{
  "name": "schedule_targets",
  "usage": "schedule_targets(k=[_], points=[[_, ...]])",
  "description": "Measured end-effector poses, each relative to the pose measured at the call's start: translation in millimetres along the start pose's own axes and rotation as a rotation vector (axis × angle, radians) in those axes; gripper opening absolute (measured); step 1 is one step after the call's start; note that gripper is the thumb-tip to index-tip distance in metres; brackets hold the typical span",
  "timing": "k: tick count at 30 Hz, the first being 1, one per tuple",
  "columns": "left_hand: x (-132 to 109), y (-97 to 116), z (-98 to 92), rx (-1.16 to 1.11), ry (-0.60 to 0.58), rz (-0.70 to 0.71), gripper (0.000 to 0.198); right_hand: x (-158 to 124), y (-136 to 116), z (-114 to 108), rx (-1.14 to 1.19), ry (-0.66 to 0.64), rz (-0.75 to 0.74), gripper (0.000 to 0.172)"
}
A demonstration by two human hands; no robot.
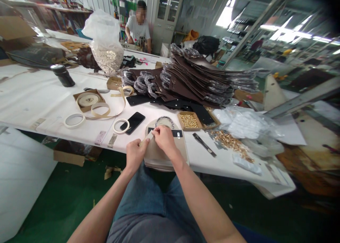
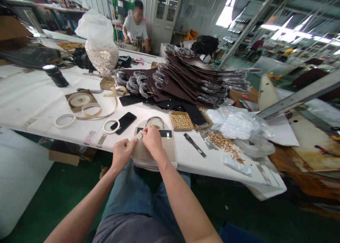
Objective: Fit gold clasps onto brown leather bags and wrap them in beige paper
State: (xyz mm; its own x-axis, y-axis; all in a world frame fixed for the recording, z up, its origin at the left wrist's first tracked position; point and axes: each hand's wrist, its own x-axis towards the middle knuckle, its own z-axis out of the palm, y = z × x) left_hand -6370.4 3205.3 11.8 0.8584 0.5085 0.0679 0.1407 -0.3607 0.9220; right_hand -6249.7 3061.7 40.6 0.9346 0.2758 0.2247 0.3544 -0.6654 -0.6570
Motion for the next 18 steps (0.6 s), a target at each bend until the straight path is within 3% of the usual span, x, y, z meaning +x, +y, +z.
schedule_targets(k=[3, 6, 10, 18], points=[[1.6, -2.8, -1.4, -0.014, -0.004, -0.024, 0.065, -7.5, 0.1, 1.5, 0.131, 0.109, 0.011, 0.016], [3.2, -6.8, -2.0, -0.016, -0.026, -0.026, 0.065, -18.3, 0.4, -2.7, 0.236, 0.032, -0.076, 0.004], [6.3, -7.3, -1.8, 0.001, -0.047, -0.016, 0.065, -24.8, -0.3, -10.8, 0.237, -0.028, -0.123, 0.013], [-4.8, 1.1, -16.1, -0.114, -0.197, 0.004, 0.055, -15.3, -1.7, -15.7, 0.248, -0.051, -0.095, 0.01]])
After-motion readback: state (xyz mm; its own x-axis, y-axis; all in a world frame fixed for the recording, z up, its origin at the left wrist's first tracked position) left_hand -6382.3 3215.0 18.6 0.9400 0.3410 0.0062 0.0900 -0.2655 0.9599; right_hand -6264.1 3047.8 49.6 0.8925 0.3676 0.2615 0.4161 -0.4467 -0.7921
